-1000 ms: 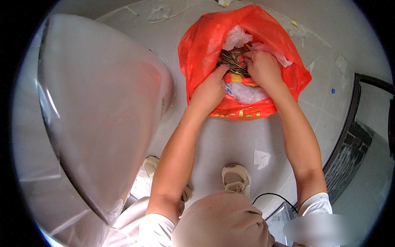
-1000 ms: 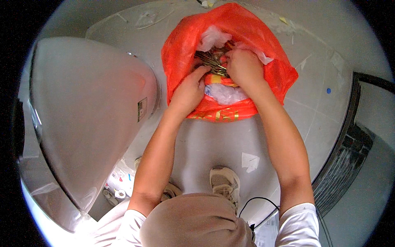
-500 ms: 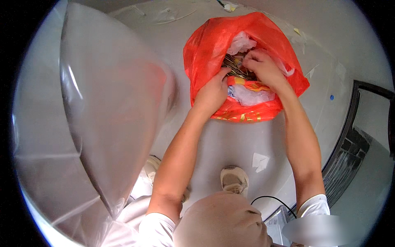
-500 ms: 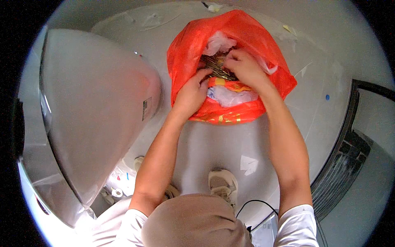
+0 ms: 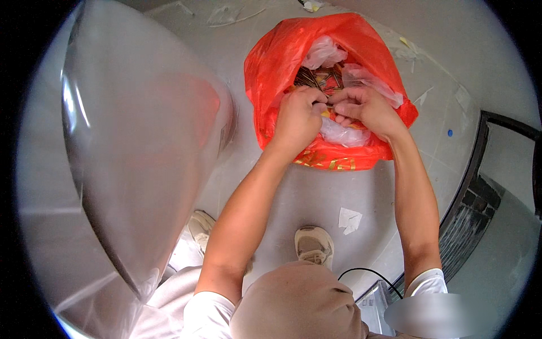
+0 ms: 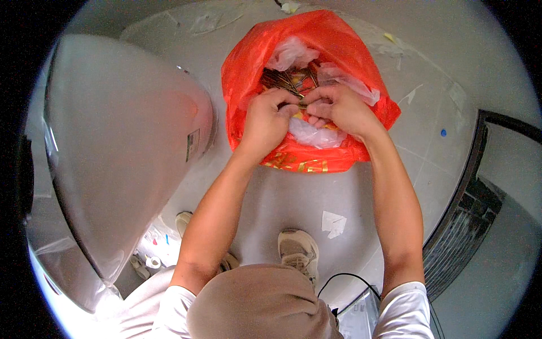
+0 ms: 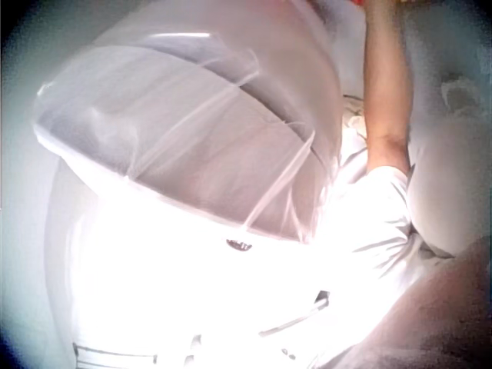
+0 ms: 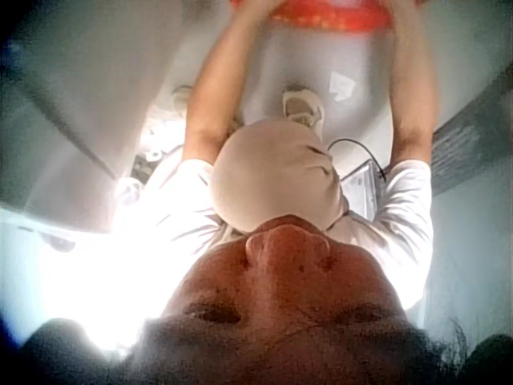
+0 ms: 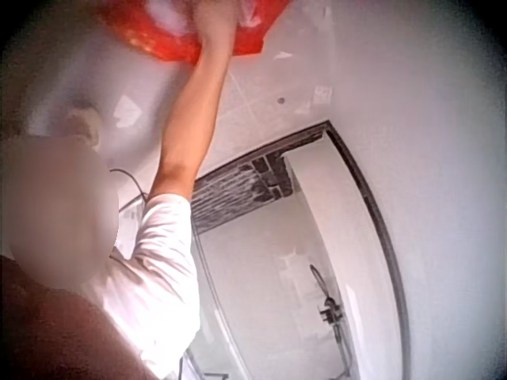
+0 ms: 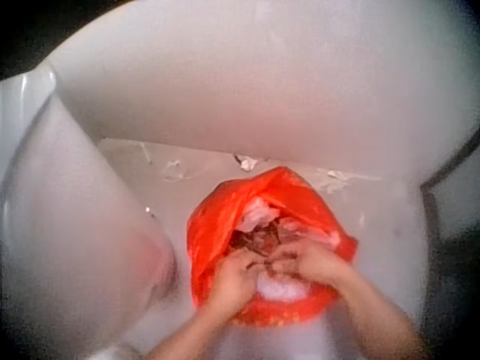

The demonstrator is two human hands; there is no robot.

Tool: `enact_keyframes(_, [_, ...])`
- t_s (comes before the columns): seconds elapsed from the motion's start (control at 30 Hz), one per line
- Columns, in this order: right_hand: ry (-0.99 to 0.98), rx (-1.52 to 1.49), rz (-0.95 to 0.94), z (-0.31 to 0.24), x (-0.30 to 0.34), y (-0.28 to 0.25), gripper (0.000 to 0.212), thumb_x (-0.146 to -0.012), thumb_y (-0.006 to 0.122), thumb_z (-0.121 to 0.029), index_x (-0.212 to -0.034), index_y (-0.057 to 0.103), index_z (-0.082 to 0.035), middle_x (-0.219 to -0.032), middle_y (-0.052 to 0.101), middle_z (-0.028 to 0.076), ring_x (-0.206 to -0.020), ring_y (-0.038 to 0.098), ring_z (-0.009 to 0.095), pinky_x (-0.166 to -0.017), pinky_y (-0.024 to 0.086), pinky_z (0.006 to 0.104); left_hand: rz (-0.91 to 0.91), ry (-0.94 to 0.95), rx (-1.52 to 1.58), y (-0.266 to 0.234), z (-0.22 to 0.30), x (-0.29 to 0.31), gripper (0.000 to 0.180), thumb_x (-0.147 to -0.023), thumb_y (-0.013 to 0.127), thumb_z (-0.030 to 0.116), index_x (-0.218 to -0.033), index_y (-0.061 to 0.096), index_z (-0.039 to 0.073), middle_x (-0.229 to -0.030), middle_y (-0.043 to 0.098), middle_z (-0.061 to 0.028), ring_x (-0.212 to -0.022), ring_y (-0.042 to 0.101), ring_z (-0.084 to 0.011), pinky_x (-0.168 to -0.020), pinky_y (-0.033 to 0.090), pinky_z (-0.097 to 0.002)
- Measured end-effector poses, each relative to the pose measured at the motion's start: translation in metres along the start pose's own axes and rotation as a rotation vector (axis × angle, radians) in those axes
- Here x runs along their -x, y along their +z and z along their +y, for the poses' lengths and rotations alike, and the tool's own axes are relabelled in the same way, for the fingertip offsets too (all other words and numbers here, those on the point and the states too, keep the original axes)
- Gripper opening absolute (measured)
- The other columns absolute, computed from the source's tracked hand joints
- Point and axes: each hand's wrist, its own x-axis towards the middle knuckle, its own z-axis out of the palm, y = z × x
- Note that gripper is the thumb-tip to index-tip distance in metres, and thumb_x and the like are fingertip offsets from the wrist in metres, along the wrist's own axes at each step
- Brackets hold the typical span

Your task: The person installs a white electrical outlet by connecting colored wires to its terminals using a cordless drill. They then search through a red plastic bag for additional items.

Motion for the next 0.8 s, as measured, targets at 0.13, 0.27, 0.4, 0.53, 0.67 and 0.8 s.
enact_keyframes(0.13, [-0.128,0.329,0.288,0.017,-0.010,-0.006,0.024,-0.097,0.061,-0.009,-0.116,0.070,0.003,-0.094,0.073,0.018,-0.083,0.071,0.027,-0.078,0.058,0.0387,0.154,-0.217,0.115,0.001,0.002,0.005,0.010,-0.089,0.069,0.001,-0.097,0.072,-0.003,-0.087,0.072,-0.0107,-0.083,0.069,-0.0224,-0.080,0.054,-0.0355])
enact_keyframes(0.27, [-0.516,0.866,0.511,0.030,-0.022,-0.008,0.025,-0.093,0.060,-0.003,-0.114,0.070,0.004,-0.103,0.070,0.024,-0.086,0.072,0.037,-0.078,0.057,0.0432,0.265,-0.372,0.451,-0.001,-0.001,0.004,0.011,-0.093,0.066,-0.001,-0.103,0.070,-0.003,-0.089,0.069,-0.0045,-0.079,0.064,-0.0151,-0.075,0.051,-0.0313])
enact_keyframes(0.4, [-0.326,0.913,0.630,0.014,-0.026,0.014,0.019,-0.092,0.063,-0.012,-0.101,0.070,0.004,-0.097,0.071,0.028,-0.090,0.070,0.047,-0.079,0.055,0.0533,0.322,-0.364,0.610,0.000,0.001,0.005,0.015,-0.097,0.062,0.000,-0.111,0.067,-0.004,-0.092,0.069,-0.0045,-0.080,0.062,-0.0134,-0.074,0.049,-0.0302])
enact_keyframes(0.53, [-0.131,1.058,0.671,0.009,-0.036,0.025,0.018,-0.089,0.067,-0.015,-0.093,0.069,0.003,-0.092,0.071,0.028,-0.088,0.070,0.046,-0.078,0.054,0.0550,0.298,-0.456,0.620,0.002,0.005,0.009,0.018,-0.101,0.058,0.004,-0.114,0.067,-0.004,-0.093,0.067,-0.0047,-0.080,0.059,-0.0120,-0.074,0.048,-0.0287])
enact_keyframes(0.67, [-0.177,0.897,0.605,0.015,-0.040,0.016,0.017,-0.087,0.067,-0.014,-0.092,0.069,0.003,-0.092,0.071,0.028,-0.088,0.070,0.045,-0.079,0.055,0.0537,0.252,-0.523,0.564,-0.001,0.009,0.009,0.018,-0.103,0.056,0.007,-0.114,0.066,-0.003,-0.092,0.065,-0.0046,-0.078,0.057,-0.0121,-0.072,0.047,-0.0285])
enact_keyframes(0.8, [-0.295,0.840,0.550,0.025,-0.029,0.011,0.018,-0.087,0.066,-0.013,-0.095,0.072,0.003,-0.092,0.070,0.029,-0.088,0.070,0.045,-0.081,0.055,0.0521,0.264,-0.529,0.593,-0.003,0.013,0.007,0.014,-0.102,0.057,0.007,-0.110,0.065,-0.002,-0.090,0.064,-0.0044,-0.076,0.056,-0.0124,-0.071,0.046,-0.0287])
